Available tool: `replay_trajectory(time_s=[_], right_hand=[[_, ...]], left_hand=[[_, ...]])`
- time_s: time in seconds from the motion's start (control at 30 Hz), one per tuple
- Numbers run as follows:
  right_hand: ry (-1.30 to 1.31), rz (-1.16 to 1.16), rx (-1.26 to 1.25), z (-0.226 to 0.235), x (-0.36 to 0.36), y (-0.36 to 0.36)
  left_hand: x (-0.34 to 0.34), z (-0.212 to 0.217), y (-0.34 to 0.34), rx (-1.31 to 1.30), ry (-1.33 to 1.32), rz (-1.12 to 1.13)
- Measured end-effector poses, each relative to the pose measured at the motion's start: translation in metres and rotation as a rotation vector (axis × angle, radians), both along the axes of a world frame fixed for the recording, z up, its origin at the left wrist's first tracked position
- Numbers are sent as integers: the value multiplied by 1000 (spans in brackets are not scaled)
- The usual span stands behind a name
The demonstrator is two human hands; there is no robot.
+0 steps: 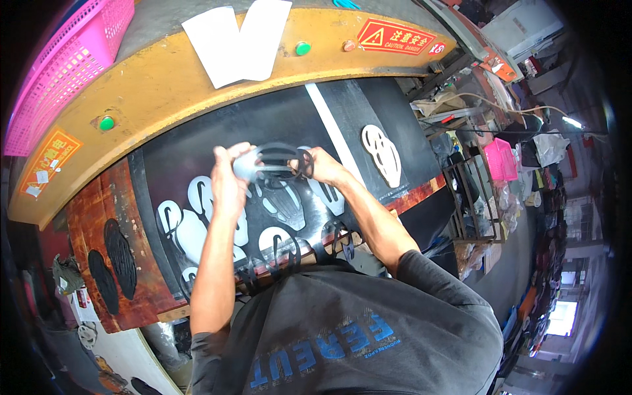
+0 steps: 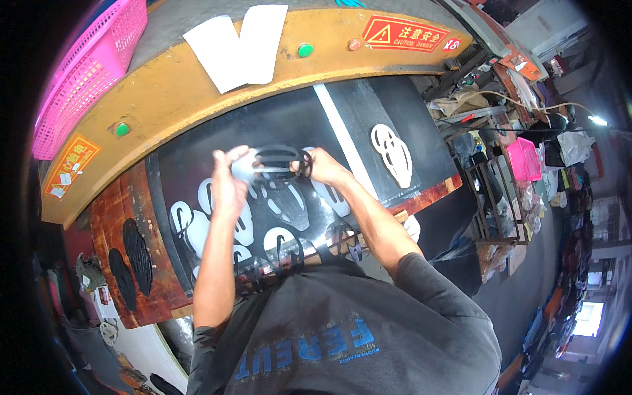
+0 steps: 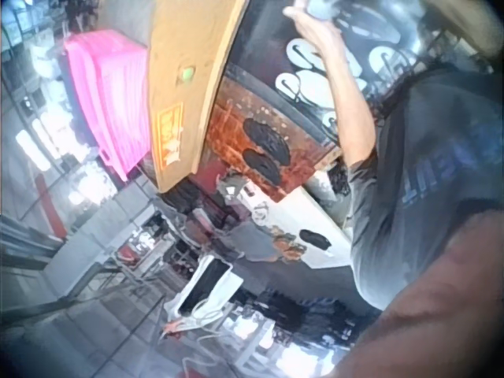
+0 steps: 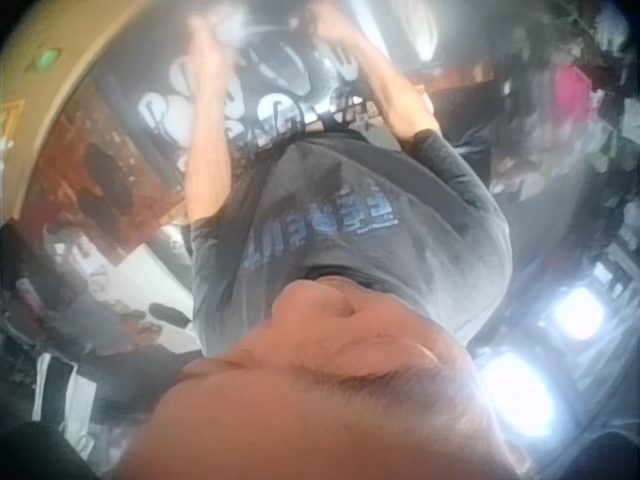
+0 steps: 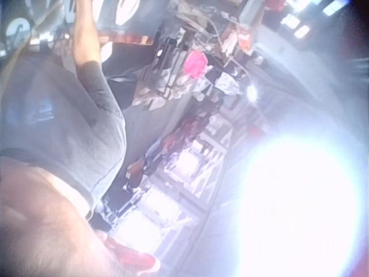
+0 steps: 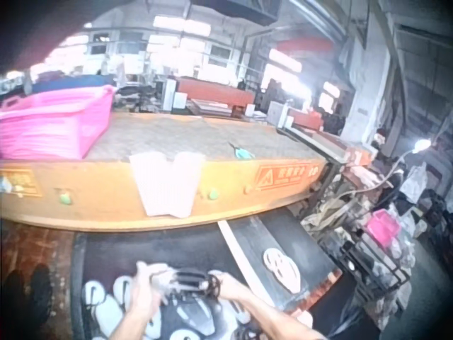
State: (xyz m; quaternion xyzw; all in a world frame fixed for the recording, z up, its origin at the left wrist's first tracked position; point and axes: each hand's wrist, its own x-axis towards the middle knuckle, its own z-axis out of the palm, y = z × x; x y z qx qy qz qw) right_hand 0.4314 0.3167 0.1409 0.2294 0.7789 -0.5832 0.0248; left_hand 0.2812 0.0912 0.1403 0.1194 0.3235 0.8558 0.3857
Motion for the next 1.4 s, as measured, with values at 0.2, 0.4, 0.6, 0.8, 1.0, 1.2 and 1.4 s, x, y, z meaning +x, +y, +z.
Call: replay_trajectory(time_s=[0.2, 0.4, 0.6, 0.8, 1.0, 1.2, 1.4], right_hand=[[-41, 42, -170, -10, -1, 20], [73, -325, -401, -19, 17, 27], [-251, -415, 518, -17, 39, 17], [100, -223, -411, 35, 31, -7], [196, -131, -327, 39, -16, -31], [250, -85, -1236, 19, -36, -54], [107, -41, -1289, 23, -85, -119]], left_hand=[[41, -50, 55, -485, 123, -203], [42, -39, 57, -494, 347, -124], [42, -38, 18, -336, 16, -36], [41, -10, 4, -396, 52, -14], [63, -14, -18, -496, 109, 74], [96, -39, -54, -252, -383, 34], [112, -19, -113, -405, -100, 97]])
